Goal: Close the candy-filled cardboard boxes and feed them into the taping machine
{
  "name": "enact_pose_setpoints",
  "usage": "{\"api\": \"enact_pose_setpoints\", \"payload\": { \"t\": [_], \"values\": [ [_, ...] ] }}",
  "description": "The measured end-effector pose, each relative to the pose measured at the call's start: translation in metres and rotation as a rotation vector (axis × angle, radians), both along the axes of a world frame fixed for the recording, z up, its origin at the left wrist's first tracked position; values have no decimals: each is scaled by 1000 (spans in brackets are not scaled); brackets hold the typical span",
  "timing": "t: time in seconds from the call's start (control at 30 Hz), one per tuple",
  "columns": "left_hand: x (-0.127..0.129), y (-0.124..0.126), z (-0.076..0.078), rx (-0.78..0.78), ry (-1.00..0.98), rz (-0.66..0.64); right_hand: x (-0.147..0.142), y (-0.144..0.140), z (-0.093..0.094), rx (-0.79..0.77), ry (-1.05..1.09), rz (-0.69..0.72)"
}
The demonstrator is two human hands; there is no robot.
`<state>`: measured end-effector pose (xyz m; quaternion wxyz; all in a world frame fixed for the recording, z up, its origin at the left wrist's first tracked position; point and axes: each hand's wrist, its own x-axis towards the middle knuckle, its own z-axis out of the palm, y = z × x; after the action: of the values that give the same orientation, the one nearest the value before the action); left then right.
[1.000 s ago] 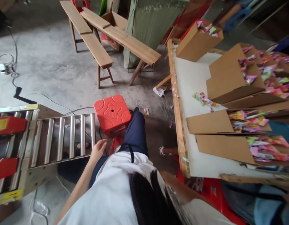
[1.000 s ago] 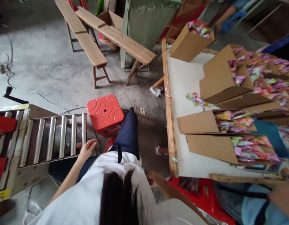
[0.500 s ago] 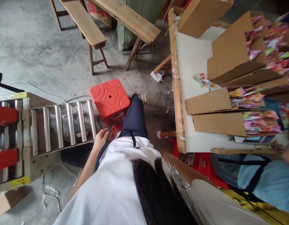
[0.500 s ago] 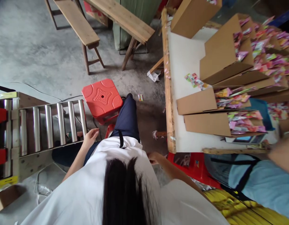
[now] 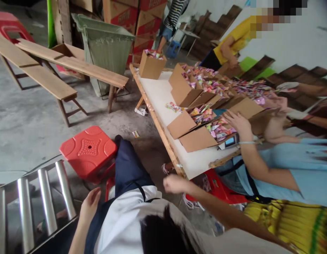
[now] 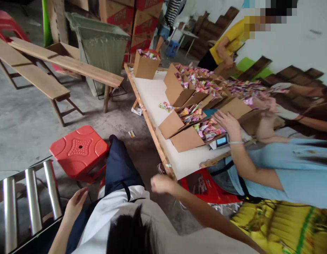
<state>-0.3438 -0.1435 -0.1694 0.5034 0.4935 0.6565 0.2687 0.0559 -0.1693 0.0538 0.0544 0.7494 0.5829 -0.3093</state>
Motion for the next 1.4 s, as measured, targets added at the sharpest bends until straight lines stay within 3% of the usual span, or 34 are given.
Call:
{"api": "enact_pose_setpoints", "payload": {
  "t": [0.07, 0.17, 0.2, 0.27, 0.33, 0.4, 0.5, 0.6, 0.67, 0.73, 0.83, 0.9, 1.0, 1.1, 1.27, 1.4],
  "values": [
    [25, 15, 8, 38, -28, -25, 31, 30, 15, 153, -69, -28],
    [72, 41, 29, 98, -108, -68, 88, 79, 43, 580, -474, -230],
    [89, 50, 38, 115, -142, -95, 105, 93, 50, 648, -603, -306],
    [124, 71, 57, 142, -208, -154, 133, 114, 58, 589, -705, -391],
    [161, 96, 76, 143, -268, -201, 149, 126, 61, 482, -664, -380],
    [204, 121, 95, 89, -320, -223, 157, 131, 63, 499, -629, -352],
    [276, 154, 117, -129, -406, -307, 163, 127, 73, 615, -597, -333],
    [345, 169, 131, -461, -502, -455, 165, 113, 85, 728, -505, -302],
    [376, 168, 137, -676, -630, -537, 162, 101, 91, 810, -415, -253],
    [389, 161, 139, -805, -885, -566, 153, 87, 95, 917, -354, -177],
    [377, 148, 133, -856, -1289, -519, 129, 65, 98, 1100, -334, -19],
    [354, 142, 123, -877, -1410, -461, 109, 54, 101, 1154, -300, 108],
    [307, 140, 108, -838, -1452, -274, 76, 48, 101, 1168, -208, 284],
    [248, 139, 95, -738, -1374, -16, 39, 61, 90, 1181, -104, 409],
    [152, 128, 70, -501, -1157, 463, -39, 114, 39, 1161, 123, 600],
    [111, 122, 41, -363, -1003, 676, -101, 158, -17, 1092, 250, 799]
  ]
}}
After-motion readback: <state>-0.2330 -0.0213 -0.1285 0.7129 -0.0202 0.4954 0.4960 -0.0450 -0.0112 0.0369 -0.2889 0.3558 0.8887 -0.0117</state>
